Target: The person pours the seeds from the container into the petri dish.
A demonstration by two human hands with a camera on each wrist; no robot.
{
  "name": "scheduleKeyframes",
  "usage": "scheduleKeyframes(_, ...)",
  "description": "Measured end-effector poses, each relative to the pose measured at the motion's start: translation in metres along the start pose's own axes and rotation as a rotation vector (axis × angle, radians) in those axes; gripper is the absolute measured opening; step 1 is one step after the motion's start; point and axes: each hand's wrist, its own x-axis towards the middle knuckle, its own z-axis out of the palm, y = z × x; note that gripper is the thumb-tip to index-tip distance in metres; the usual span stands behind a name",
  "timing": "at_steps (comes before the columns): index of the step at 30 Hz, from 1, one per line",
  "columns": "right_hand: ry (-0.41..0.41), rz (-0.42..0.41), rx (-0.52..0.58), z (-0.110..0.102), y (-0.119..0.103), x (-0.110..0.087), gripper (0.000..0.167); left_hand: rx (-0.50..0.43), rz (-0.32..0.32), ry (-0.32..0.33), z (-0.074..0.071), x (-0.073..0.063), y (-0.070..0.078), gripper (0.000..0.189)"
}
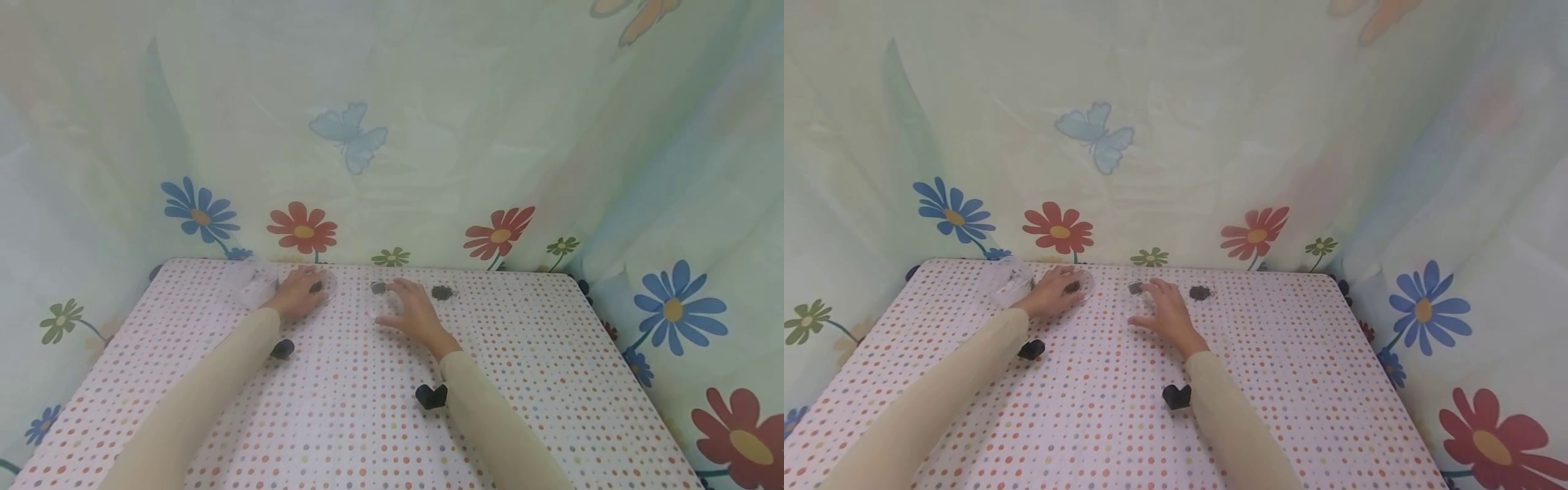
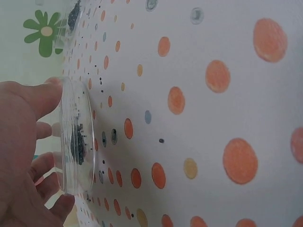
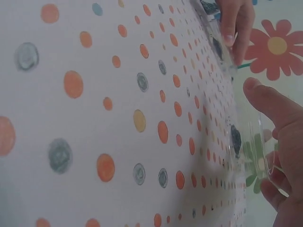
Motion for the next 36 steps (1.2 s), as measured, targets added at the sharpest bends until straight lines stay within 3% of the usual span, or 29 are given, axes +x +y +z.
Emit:
scheduleKeyframes(16, 0.027, 0.054, -0.011, 0.01, 0.0, 0.011, 0.076, -0.016, -0.004, 0.01, 0.005, 0.001, -0.006, 0.063)
scheduleKeyframes(36, 0.034, 0.08, 0.023, 0.018, 0.004, 0.018, 0.074, 0.014, 0.014, 0.023, 0.001, -0.004, 0.0, 0.06)
